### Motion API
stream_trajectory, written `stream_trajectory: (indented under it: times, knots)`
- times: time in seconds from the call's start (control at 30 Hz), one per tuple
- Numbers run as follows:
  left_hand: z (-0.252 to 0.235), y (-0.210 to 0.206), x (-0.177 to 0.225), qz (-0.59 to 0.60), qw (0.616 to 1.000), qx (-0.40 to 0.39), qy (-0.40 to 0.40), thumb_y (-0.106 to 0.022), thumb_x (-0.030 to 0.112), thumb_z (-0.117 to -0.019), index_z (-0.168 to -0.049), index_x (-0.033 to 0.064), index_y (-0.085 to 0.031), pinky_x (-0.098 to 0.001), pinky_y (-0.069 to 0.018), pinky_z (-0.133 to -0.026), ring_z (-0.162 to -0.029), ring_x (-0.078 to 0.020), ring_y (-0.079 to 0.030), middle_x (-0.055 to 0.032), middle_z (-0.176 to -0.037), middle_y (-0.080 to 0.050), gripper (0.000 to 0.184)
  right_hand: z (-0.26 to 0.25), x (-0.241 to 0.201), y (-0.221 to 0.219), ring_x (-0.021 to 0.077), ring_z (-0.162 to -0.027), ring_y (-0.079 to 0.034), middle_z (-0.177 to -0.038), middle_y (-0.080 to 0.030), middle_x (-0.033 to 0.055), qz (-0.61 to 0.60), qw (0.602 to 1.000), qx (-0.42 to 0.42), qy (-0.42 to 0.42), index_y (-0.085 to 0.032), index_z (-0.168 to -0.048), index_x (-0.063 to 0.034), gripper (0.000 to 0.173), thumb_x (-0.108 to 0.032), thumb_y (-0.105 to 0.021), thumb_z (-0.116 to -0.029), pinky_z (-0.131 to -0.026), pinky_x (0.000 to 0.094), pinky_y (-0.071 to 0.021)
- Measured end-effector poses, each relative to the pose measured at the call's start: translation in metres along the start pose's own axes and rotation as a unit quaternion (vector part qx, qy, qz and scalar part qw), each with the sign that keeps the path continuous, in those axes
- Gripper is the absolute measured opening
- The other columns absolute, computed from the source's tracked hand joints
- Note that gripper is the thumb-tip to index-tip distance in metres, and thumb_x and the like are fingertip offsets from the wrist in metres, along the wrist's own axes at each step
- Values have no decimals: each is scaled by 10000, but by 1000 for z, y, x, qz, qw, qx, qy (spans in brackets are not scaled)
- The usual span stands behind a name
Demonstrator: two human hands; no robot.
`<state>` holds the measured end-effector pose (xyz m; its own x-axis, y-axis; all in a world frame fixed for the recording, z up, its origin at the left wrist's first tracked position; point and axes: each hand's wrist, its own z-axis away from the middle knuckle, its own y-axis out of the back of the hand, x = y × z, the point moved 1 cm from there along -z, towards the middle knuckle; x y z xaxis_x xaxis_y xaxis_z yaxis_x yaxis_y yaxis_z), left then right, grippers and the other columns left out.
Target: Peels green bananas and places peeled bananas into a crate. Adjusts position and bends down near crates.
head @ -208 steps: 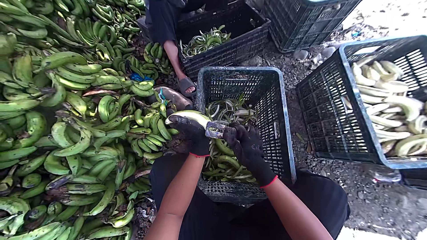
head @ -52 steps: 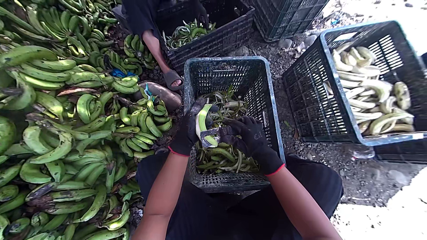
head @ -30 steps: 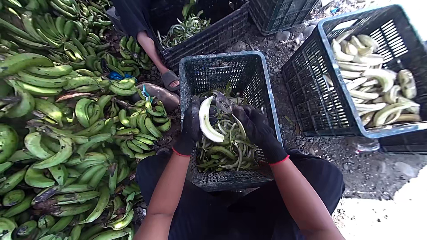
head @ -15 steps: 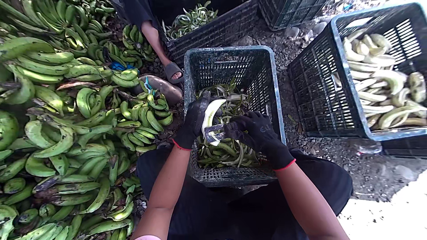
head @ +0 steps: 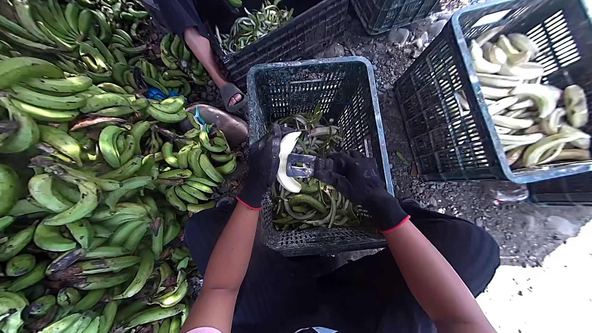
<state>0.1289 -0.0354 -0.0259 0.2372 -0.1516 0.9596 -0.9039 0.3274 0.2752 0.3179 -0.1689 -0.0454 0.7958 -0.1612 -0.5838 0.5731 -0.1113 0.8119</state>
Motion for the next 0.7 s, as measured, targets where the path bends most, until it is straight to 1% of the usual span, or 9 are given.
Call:
stream_trajectory:
  times: [0.1, 0.17, 0.2, 0.3, 0.43, 0.5, 0.57, 0.63, 0.7]
  knots:
    - [2, 8, -3, -89, 993, -7, -72, -354, 229, -1100, -1214, -9, -694, -343, -473, -1023, -1106, -128, -649, -131, -1164, -716, 430, 10, -2, 5, 468, -999, -648, -1012, -684, 227, 89, 994, -57, -39, -721, -1080, -87, 756, -784, -502, -885, -864, 706, -442]
    - [1, 9, -8, -85, 991, -13, -98, -364, 240, -1099, -1193, 21, -703, -284, -538, -941, -1003, -62, -673, -76, -1102, -729, 414, 14, 5, 14, 446, -872, -656, -844, -664, 195, 136, 985, -52, -92, -682, -876, -81, 676, -747, -565, -890, -793, 693, -442]
    - [0, 8, -10, -78, 992, -15, -100, -366, 240, -1098, -1176, 25, -704, -280, -573, -863, -920, -56, -684, -64, -1048, -729, 408, 17, 10, 19, 424, -838, -658, -800, -658, 173, 130, 983, -53, -115, -681, -831, -89, 633, -711, -591, -901, -772, 683, -450]
    - [-3, 7, -16, -91, 991, -24, -96, -377, 262, -1103, -1191, 41, -707, -305, -580, -836, -894, -81, -692, -71, -1049, -732, 407, 29, 26, 34, 355, -750, -645, -738, -637, 128, 72, 983, -65, -159, -672, -826, -109, 575, -670, -598, -929, -673, 621, -456]
    - [-4, 0, -16, -112, 990, -38, -75, -458, 317, -1079, -1226, 25, -692, -339, -557, -907, -973, -115, -688, -111, -1120, -720, 402, 44, 30, 45, 326, -705, -619, -696, -605, 94, 53, 986, -44, -155, -655, -810, -138, 590, -710, -557, -911, -636, 592, -430]
    - [-4, -5, -13, -128, 986, -102, -17, -556, 405, -1035, -1318, 75, -647, -377, -558, -923, -1002, -136, -687, -95, -1173, -707, 444, 52, 30, 53, 303, -698, -611, -697, -602, 77, 48, 985, -43, -162, -656, -812, -150, 540, -673, -580, -923, -627, 576, -432]
    - [0, -11, -16, -162, 962, -212, 61, -676, 382, -979, -1382, 111, -594, -443, -567, -903, -981, -197, -694, -115, -1179, -699, 492, 61, 32, 64, 313, -709, -624, -715, -623, 84, 50, 980, -31, -188, -678, -840, -150, 498, -636, -612, -932, -630, 581, -443]
    - [9, -18, -35, -234, 914, -312, 112, -697, 336, -971, -1330, 101, -613, -511, -555, -841, -914, -268, -686, -153, -1094, -703, 437, 71, 37, 80, 324, -712, -630, -721, -631, 96, 49, 974, 8, -220, -677, -857, -142, 495, -622, -599, -949, -622, 590, -447]
    - [18, -29, -54, -333, 836, -414, 140, -654, 374, -993, -1301, 60, -624, -571, -515, -899, -965, -335, -667, -198, -1083, -686, 441, 81, 45, 102, 343, -733, -616, -746, -617, 119, 27, 960, 75, -268, -659, -885, -113, 488, -586, -585, -974, -641, 601, -428]
